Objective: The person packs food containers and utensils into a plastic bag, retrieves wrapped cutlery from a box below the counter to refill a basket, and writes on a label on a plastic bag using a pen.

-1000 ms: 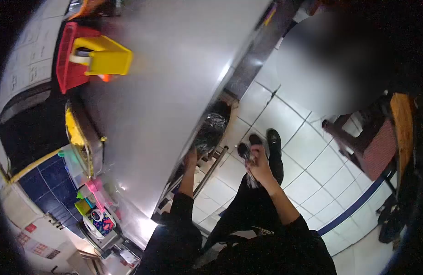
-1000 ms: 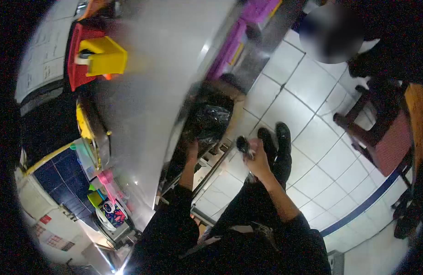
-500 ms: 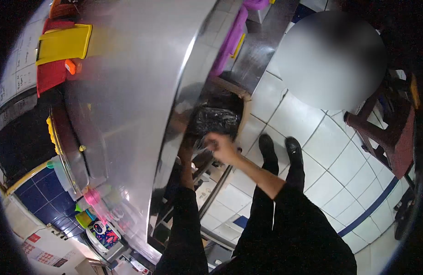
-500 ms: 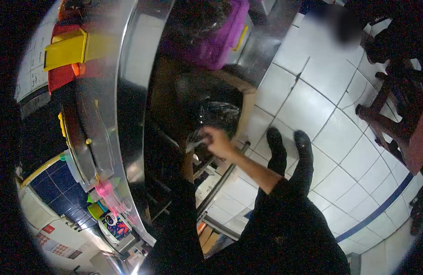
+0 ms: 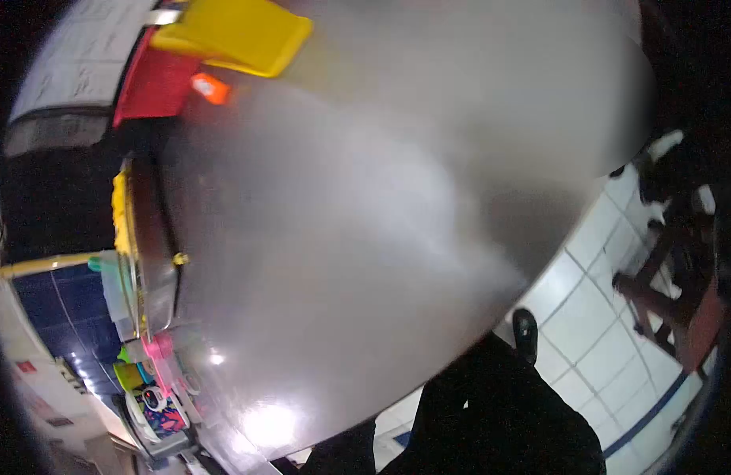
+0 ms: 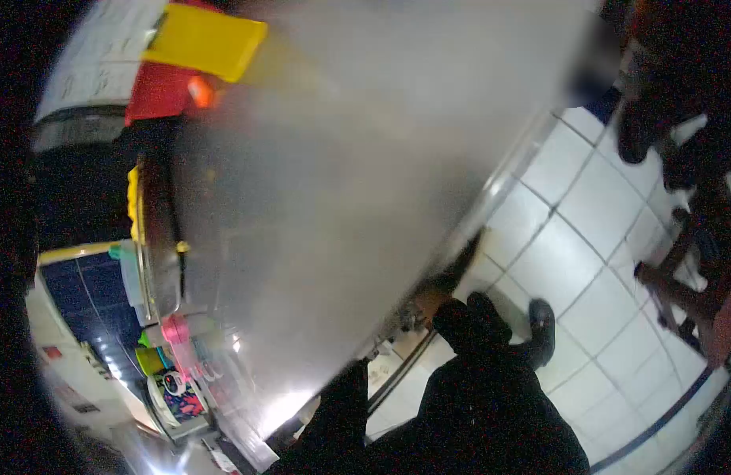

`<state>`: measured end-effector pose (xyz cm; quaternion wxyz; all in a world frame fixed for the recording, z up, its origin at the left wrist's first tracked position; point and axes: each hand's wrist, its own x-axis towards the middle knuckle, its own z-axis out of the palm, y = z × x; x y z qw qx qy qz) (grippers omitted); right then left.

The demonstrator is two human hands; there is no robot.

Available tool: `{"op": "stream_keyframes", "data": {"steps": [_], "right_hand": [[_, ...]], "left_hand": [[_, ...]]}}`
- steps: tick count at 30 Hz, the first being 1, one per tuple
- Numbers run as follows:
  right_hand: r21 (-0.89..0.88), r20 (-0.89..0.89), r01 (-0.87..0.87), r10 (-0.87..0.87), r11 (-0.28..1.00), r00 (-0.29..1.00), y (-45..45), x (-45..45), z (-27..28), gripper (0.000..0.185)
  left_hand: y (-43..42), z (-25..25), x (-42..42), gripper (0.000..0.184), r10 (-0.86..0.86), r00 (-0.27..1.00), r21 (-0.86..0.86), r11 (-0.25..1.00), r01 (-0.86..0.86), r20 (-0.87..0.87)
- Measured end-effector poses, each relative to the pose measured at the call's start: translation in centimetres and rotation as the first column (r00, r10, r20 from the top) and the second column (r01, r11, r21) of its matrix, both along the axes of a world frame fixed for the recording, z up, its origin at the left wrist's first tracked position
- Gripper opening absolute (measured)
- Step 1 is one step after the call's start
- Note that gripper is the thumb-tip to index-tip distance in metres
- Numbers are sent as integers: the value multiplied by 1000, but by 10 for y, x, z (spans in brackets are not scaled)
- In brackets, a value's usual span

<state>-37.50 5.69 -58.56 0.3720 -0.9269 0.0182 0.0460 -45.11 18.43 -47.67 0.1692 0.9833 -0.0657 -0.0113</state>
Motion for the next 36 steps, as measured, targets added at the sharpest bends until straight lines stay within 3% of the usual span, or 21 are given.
{"op": "stream_keyframes", "data": {"steps": [9, 18, 26, 30, 33, 34, 35, 36], "right_hand": [[-147, -12, -105, 104, 984, 994, -37, 10, -7, 49], [-252, -16, -215, 218, 944, 976, -82, 5, 21, 46], [-247, -37, -275, 274, 929, 961, -111, -10, 47, 44], [-181, -32, -354, 354, 918, 935, -136, -35, 88, 43], [47, -76, -397, 399, 917, 914, -166, -63, 142, 43], [36, 11, -461, 461, 887, 887, -177, -73, 162, 42], [-238, 464, -484, 536, 842, 706, -192, -89, 170, 29], [-414, 484, -485, 638, 770, 599, -204, -103, 183, 23]], "left_hand": [[-12, 16, -22, 16, 133, 991, -123, 984, -132, -1], [-18, 23, -28, 13, 262, 965, -229, 938, -260, -23], [-30, 39, -41, 12, 373, 926, -349, 863, -366, -49], [-48, 68, -39, 12, 490, 852, -549, 667, -503, -185], [-72, 109, -41, 12, 532, 742, -748, 272, -605, -407], [-82, 131, -44, 12, 524, 723, -775, 172, -608, -450], [-90, 156, -49, 12, 516, 721, -790, 128, -599, -463], [-100, 181, -56, 12, 510, 755, -794, 206, -572, -411]]}}
